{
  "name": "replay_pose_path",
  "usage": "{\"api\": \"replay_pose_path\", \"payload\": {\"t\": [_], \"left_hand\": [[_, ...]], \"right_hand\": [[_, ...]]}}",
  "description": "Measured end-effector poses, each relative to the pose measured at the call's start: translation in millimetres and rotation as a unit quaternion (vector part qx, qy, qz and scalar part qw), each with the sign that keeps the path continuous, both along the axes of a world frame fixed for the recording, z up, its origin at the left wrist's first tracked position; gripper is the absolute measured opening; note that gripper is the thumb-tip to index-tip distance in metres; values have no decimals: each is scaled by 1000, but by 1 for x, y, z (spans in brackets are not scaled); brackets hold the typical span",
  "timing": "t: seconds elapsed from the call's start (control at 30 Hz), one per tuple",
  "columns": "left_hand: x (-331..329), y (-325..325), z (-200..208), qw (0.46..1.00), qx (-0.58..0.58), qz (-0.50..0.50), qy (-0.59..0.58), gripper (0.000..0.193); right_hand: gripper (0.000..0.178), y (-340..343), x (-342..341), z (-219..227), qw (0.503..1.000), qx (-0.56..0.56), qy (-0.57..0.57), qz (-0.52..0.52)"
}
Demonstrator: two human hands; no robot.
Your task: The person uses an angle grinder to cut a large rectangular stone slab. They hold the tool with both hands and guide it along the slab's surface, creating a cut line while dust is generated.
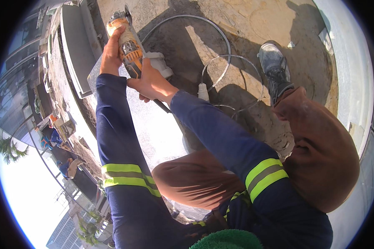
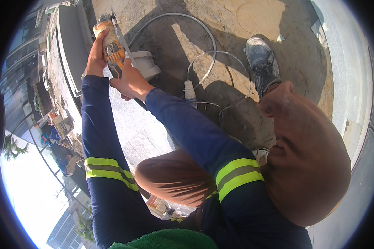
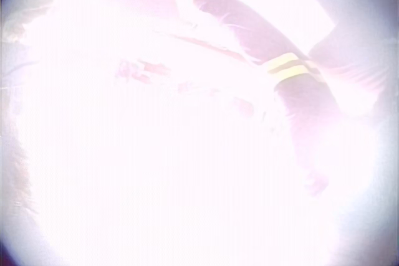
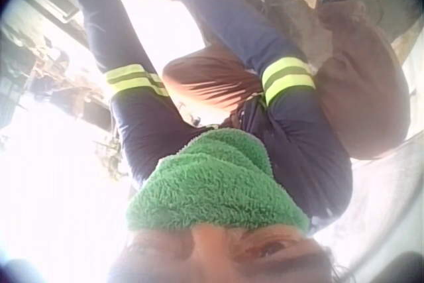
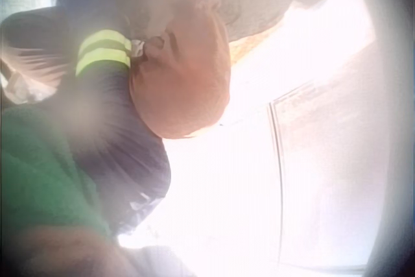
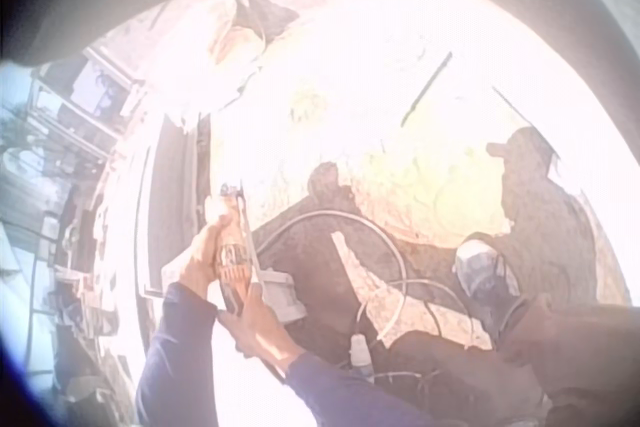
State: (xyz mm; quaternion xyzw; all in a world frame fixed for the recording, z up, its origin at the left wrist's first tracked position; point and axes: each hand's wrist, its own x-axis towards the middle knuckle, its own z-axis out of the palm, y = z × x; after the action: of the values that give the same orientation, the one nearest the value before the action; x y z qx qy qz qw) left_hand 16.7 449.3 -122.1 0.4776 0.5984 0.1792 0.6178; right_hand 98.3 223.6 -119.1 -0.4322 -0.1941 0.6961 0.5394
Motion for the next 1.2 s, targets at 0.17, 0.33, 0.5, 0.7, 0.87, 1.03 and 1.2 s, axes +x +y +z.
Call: {"api": "replay_pose_path", "payload": {"t": [0.17, 0.33, 0.5, 0.7, 0.87, 1.03, 1.2], "left_hand": [[-3, 1, -1, 1000, 3, -3, -14, 58], [-3, -4, 1, 999, -5, -26, -19, 56], [-2, -11, 5, 999, -11, -35, -20, 54], [-2, -18, 8, 999, -10, -44, 2, 53], [-5, -23, 9, 999, -11, -44, 3, 54], [-6, -27, 8, 998, -18, -53, -11, 50], [-5, -29, 12, 999, -23, -44, -17, 47]], "right_hand": [[68, -1, 0, 1, 1000, 1, 2, 0], [69, -5, 0, 2, 1000, 1, 8, 2], [70, -9, -1, 5, 1000, 2, 19, 3], [74, -13, -5, 5, 1000, 3, 25, 0], [77, -17, -5, 8, 1000, -4, 25, 8], [79, -21, -3, 9, 1000, 1, 21, 10], [79, -23, -4, 9, 1000, 1, 19, 7]]}}
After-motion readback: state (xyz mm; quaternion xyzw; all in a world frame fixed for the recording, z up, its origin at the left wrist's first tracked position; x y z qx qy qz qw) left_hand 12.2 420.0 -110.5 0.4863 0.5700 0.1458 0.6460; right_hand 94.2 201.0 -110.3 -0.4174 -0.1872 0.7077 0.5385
